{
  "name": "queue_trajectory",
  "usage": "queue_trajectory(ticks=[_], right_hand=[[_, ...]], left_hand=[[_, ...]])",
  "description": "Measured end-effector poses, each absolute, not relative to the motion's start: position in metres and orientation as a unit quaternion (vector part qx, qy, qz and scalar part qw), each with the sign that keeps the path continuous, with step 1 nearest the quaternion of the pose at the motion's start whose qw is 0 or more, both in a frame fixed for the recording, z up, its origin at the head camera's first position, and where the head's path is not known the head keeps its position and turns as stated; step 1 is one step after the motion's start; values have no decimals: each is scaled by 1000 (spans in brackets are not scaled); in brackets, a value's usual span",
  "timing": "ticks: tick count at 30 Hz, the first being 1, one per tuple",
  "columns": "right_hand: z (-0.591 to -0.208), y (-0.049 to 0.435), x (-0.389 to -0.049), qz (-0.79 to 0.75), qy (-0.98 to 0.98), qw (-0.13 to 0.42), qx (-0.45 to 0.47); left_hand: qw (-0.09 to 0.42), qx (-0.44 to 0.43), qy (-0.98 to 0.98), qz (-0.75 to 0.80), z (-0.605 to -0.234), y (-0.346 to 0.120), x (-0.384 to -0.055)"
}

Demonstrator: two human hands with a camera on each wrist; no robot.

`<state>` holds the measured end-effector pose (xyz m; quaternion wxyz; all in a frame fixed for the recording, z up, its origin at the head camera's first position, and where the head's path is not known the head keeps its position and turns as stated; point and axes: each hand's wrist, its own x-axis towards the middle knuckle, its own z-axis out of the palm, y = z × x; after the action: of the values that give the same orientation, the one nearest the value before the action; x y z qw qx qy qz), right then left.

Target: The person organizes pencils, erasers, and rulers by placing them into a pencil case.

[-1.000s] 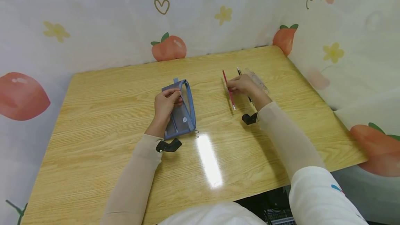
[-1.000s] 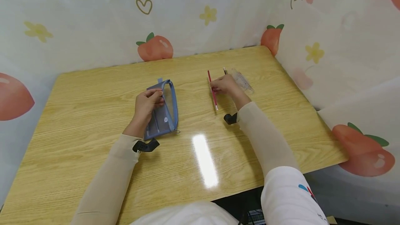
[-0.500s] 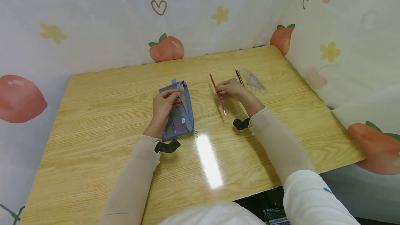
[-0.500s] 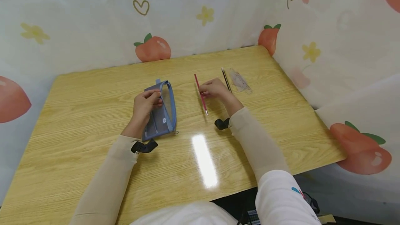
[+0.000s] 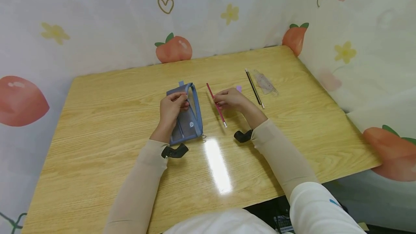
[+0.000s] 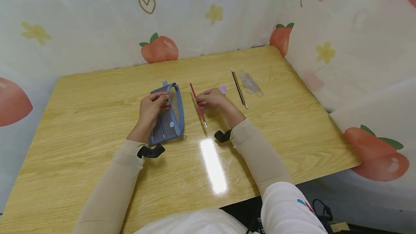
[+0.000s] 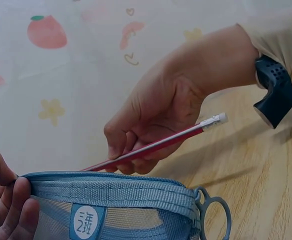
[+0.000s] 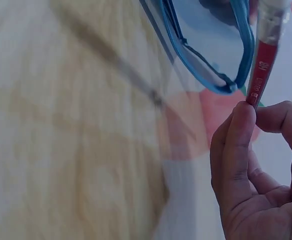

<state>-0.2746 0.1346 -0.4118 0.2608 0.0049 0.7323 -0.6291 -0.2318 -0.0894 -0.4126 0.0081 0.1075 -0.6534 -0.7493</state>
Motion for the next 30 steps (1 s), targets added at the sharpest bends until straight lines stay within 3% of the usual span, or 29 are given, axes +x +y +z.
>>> queue_trajectory(ticks=[30], right_hand=[[-411, 97, -265, -628, 717, 301, -36]], left_hand=[[14, 107, -649, -753, -414, -85, -234]])
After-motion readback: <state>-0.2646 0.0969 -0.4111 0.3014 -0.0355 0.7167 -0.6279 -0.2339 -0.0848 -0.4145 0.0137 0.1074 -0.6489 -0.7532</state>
